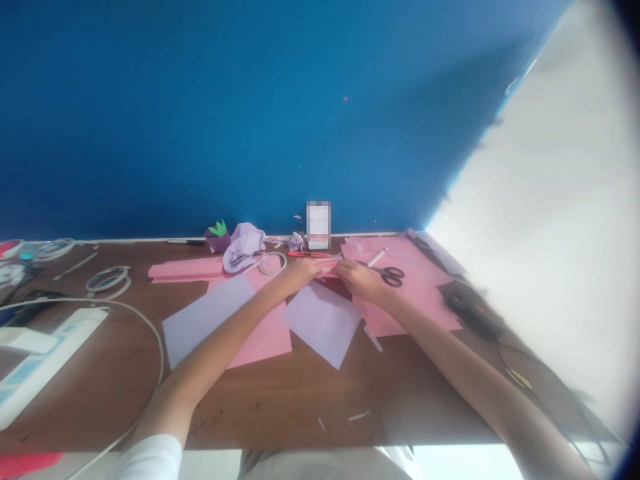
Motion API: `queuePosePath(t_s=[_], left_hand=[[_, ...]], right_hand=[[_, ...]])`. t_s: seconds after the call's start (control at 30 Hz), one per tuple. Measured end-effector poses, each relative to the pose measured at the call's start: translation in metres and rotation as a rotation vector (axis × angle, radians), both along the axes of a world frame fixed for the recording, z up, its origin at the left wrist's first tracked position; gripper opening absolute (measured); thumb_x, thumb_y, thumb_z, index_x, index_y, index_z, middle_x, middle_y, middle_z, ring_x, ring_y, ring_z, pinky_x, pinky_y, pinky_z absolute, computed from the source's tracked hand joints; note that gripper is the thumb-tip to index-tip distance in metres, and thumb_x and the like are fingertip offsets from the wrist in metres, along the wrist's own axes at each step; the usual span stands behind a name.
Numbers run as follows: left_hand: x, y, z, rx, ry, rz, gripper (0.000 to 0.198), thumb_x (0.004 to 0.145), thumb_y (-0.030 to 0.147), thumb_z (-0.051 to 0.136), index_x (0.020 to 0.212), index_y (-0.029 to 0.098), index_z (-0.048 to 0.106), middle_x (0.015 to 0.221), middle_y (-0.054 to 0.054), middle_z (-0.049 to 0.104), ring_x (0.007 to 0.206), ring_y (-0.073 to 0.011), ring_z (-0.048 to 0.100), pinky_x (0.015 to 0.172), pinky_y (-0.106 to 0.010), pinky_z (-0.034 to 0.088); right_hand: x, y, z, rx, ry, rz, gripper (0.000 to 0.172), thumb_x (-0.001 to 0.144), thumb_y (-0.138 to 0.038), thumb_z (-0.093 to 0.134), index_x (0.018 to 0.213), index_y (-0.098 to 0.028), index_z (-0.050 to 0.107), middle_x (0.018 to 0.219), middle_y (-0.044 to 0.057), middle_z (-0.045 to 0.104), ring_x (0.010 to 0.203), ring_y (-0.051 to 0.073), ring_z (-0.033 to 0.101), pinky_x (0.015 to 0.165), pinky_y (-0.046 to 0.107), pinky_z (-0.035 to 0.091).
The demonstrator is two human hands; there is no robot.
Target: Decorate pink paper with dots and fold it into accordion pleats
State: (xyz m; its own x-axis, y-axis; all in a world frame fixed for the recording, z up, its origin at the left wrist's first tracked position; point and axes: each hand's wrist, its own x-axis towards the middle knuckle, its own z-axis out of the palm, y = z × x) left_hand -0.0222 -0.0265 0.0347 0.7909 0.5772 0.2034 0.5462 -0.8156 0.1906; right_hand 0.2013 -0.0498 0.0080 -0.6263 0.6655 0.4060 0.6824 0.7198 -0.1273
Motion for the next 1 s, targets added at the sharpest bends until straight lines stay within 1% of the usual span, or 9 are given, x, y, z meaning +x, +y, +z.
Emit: queuePosePath(t_s=[0.1, 0.2, 0.33, 0.4, 0.5, 0.6, 0.73, 0.87, 1.0], left_hand=[[-0.001, -0.001, 0.012, -0.124, -0.137, 0.022, 0.028, 0.094, 0.027, 0.044, 0.085, 0.015, 0.068, 0.089, -0.007, 0.067, 0.084, -0.0178, 0.060, 0.077, -0.027, 0.043], [-0.003, -0.008, 0.030, -0.298, -0.231, 0.053, 0.025, 0.091, 0.030, 0.049, 0.084, 0.016, 0.069, 0.089, -0.006, 0.069, 0.081, -0.0164, 0.061, 0.075, -0.026, 0.043], [-0.009, -0.018, 0.055, -0.510, -0.344, 0.056, 0.026, 0.086, 0.036, 0.054, 0.091, 0.015, 0.069, 0.089, -0.005, 0.069, 0.081, -0.0160, 0.061, 0.071, -0.025, 0.043], [-0.011, -0.018, 0.059, -0.624, -0.350, 0.037, 0.029, 0.085, 0.038, 0.054, 0.092, 0.014, 0.069, 0.087, -0.005, 0.069, 0.079, -0.0156, 0.060, 0.068, -0.024, 0.043], [-0.011, -0.011, 0.046, -0.690, -0.260, 0.065, 0.029, 0.082, 0.038, 0.056, 0.087, 0.013, 0.068, 0.084, -0.005, 0.068, 0.073, -0.0145, 0.059, 0.063, -0.023, 0.041], [-0.007, -0.004, 0.023, -0.644, -0.159, 0.057, 0.022, 0.082, 0.032, 0.054, 0.083, 0.015, 0.067, 0.083, -0.003, 0.068, 0.071, -0.0134, 0.058, 0.061, -0.022, 0.039], [-0.001, -0.002, -0.001, -0.464, -0.070, 0.092, 0.017, 0.080, 0.025, 0.052, 0.079, 0.017, 0.067, 0.081, -0.002, 0.067, 0.070, -0.0139, 0.057, 0.058, -0.022, 0.035], [0.005, -0.003, -0.012, -0.383, -0.062, 0.076, 0.016, 0.082, 0.023, 0.052, 0.088, 0.018, 0.065, 0.083, -0.003, 0.066, 0.071, -0.0143, 0.057, 0.060, -0.022, 0.036], [0.006, -0.001, -0.013, -0.286, -0.039, -0.018, 0.013, 0.084, 0.021, 0.050, 0.086, 0.018, 0.063, 0.086, -0.003, 0.063, 0.076, -0.0147, 0.056, 0.066, -0.023, 0.038]], right_hand=[[-0.001, -0.006, 0.018, -0.068, 0.084, -0.045, 0.021, 0.092, -0.020, 0.047, 0.101, -0.016, 0.065, 0.094, 0.011, 0.065, 0.086, 0.021, 0.058, 0.069, 0.029, 0.042], [0.002, -0.012, 0.038, -0.197, 0.211, -0.017, 0.024, 0.093, -0.022, 0.044, 0.100, -0.018, 0.066, 0.095, 0.009, 0.065, 0.082, 0.019, 0.057, 0.069, 0.028, 0.040], [0.005, -0.020, 0.060, -0.535, 0.454, -0.004, 0.030, 0.090, -0.040, 0.049, 0.080, -0.016, 0.064, 0.067, 0.001, 0.055, 0.061, 0.012, 0.047, 0.057, 0.025, 0.033], [0.005, -0.022, 0.063, -0.726, 0.518, 0.021, 0.035, 0.087, -0.046, 0.051, 0.075, -0.015, 0.061, 0.061, -0.002, 0.049, 0.055, 0.010, 0.041, 0.053, 0.024, 0.030], [0.004, -0.019, 0.054, -0.876, 0.490, -0.026, 0.035, 0.084, -0.048, 0.053, 0.078, -0.015, 0.062, 0.061, -0.002, 0.049, 0.054, 0.010, 0.042, 0.052, 0.024, 0.031], [0.004, -0.011, 0.034, -0.734, 0.332, -0.064, 0.025, 0.085, -0.036, 0.052, 0.079, -0.015, 0.066, 0.068, 0.001, 0.059, 0.061, 0.013, 0.049, 0.057, 0.025, 0.035], [0.003, -0.001, 0.009, -0.446, 0.197, 0.001, 0.015, 0.078, -0.013, 0.054, 0.074, -0.016, 0.069, 0.080, 0.004, 0.066, 0.075, 0.016, 0.056, 0.069, 0.026, 0.040], [0.003, 0.006, -0.008, -0.292, 0.155, 0.074, 0.018, 0.076, -0.007, 0.055, 0.080, -0.017, 0.069, 0.083, 0.005, 0.067, 0.078, 0.017, 0.057, 0.072, 0.027, 0.041], [0.005, 0.010, -0.016, -0.207, 0.124, 0.121, 0.019, 0.075, -0.004, 0.055, 0.080, -0.017, 0.068, 0.081, 0.005, 0.064, 0.080, 0.017, 0.057, 0.073, 0.027, 0.042]])
